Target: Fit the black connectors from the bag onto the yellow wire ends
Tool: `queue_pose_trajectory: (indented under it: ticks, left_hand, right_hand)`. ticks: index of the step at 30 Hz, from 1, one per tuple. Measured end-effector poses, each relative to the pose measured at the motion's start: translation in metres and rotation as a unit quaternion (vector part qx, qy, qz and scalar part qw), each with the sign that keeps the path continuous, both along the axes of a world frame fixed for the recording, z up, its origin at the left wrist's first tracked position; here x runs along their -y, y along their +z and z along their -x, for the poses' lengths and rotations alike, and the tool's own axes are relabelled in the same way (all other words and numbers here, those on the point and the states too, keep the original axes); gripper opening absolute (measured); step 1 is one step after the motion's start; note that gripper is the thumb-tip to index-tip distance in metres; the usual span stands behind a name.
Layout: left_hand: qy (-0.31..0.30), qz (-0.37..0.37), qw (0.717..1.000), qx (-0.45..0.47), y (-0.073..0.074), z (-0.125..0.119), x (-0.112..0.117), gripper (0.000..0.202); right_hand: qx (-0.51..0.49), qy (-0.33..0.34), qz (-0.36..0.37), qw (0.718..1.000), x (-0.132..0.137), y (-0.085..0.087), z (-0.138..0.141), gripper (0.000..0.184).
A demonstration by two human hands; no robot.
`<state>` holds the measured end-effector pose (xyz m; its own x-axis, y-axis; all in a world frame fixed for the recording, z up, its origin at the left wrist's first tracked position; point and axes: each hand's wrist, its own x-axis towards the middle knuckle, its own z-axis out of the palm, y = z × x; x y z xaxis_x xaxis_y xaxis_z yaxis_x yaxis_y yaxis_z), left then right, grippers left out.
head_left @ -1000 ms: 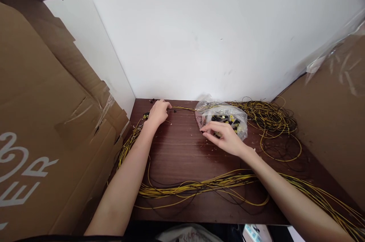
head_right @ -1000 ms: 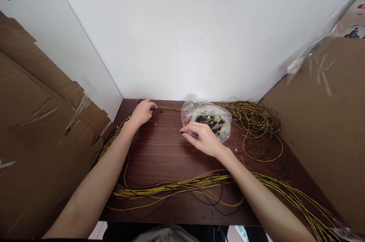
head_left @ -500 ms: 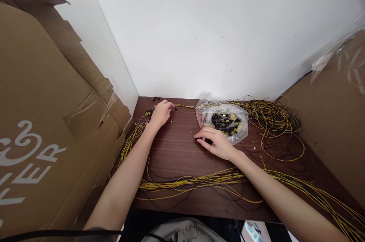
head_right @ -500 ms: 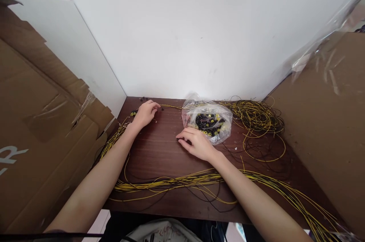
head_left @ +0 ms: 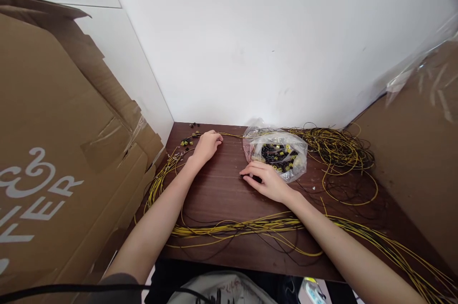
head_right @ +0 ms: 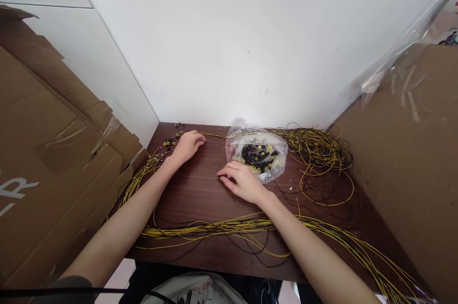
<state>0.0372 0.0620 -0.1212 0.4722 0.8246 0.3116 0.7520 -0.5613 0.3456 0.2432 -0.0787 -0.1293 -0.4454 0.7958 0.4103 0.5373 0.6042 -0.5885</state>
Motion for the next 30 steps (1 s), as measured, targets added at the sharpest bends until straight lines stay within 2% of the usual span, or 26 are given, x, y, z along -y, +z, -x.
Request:
queue_pose_trajectory:
  ticks: [2, 4, 5, 7, 10, 11, 14, 16, 18, 22, 25, 27, 28, 30]
  left_hand:
    - [0.001, 0.002, 1.0, -0.003, 0.002, -0.001, 0.002, 0.02]
    - [0.004, 0.005, 1.0, 0.0, 0.004, -0.002, 0.003, 0.022]
    - [0.005, 0.009, 1.0, 0.002, 0.004, -0.003, 0.004, 0.022]
    - [0.004, 0.021, 1.0, 0.007, 0.006, -0.007, 0.007, 0.021]
    - [-0.032, 0.048, 0.998, 0.035, 0.017, -0.019, 0.019, 0.018]
    - [-0.068, 0.064, 0.993, 0.078, 0.023, -0.024, 0.026, 0.017]
    - [-0.195, 0.085, 0.962, 0.171, 0.045, -0.043, 0.053, 0.014]
    - [-0.244, 0.1, 0.943, 0.203, 0.057, -0.053, 0.071, 0.013]
    - [-0.274, 0.1, 0.936, 0.196, 0.062, -0.061, 0.086, 0.011]
    - [-0.339, 0.057, 0.935, 0.087, 0.054, -0.068, 0.101, 0.013]
    - [-0.356, 0.034, 0.93, 0.08, 0.05, -0.063, 0.106, 0.017]
    - [-0.356, 0.018, 0.929, 0.095, 0.053, -0.055, 0.107, 0.018]
    - [-0.341, 0.006, 0.935, 0.102, 0.056, -0.048, 0.107, 0.019]
    - [-0.273, -0.019, 0.956, 0.102, 0.063, -0.032, 0.104, 0.021]
  right_hand:
    - [-0.072, -0.014, 0.044, 0.996, 0.001, 0.001, 0.001, 0.018]
    - [-0.213, -0.05, 0.126, 0.968, 0.002, 0.005, 0.001, 0.016]
    - [-0.298, -0.067, 0.174, 0.936, 0.003, 0.009, 0.001, 0.016]
    - [-0.45, -0.091, 0.263, 0.848, 0.004, 0.015, -0.001, 0.017]
    - [-0.576, -0.112, 0.367, 0.722, 0.003, 0.023, -0.006, 0.012]
    - [-0.598, -0.117, 0.393, 0.689, 0.003, 0.023, -0.007, 0.01]
    - [-0.639, -0.121, 0.457, 0.606, 0.002, 0.022, -0.007, 0.007]
    - [-0.65, -0.112, 0.502, 0.559, 0.003, 0.02, -0.004, 0.011]
    - [-0.658, -0.091, 0.53, 0.527, 0.004, 0.019, 0.0, 0.017]
    - [-0.676, -0.031, 0.531, 0.51, 0.008, 0.019, 0.005, 0.012]
    - [-0.663, -0.029, 0.538, 0.52, 0.009, 0.022, 0.005, 0.009]
    - [-0.64, -0.049, 0.538, 0.546, 0.009, 0.026, 0.001, 0.01]
    - [-0.625, -0.061, 0.531, 0.568, 0.008, 0.029, -0.002, 0.01]
    - [-0.588, -0.093, 0.489, 0.638, 0.006, 0.034, -0.011, 0.011]
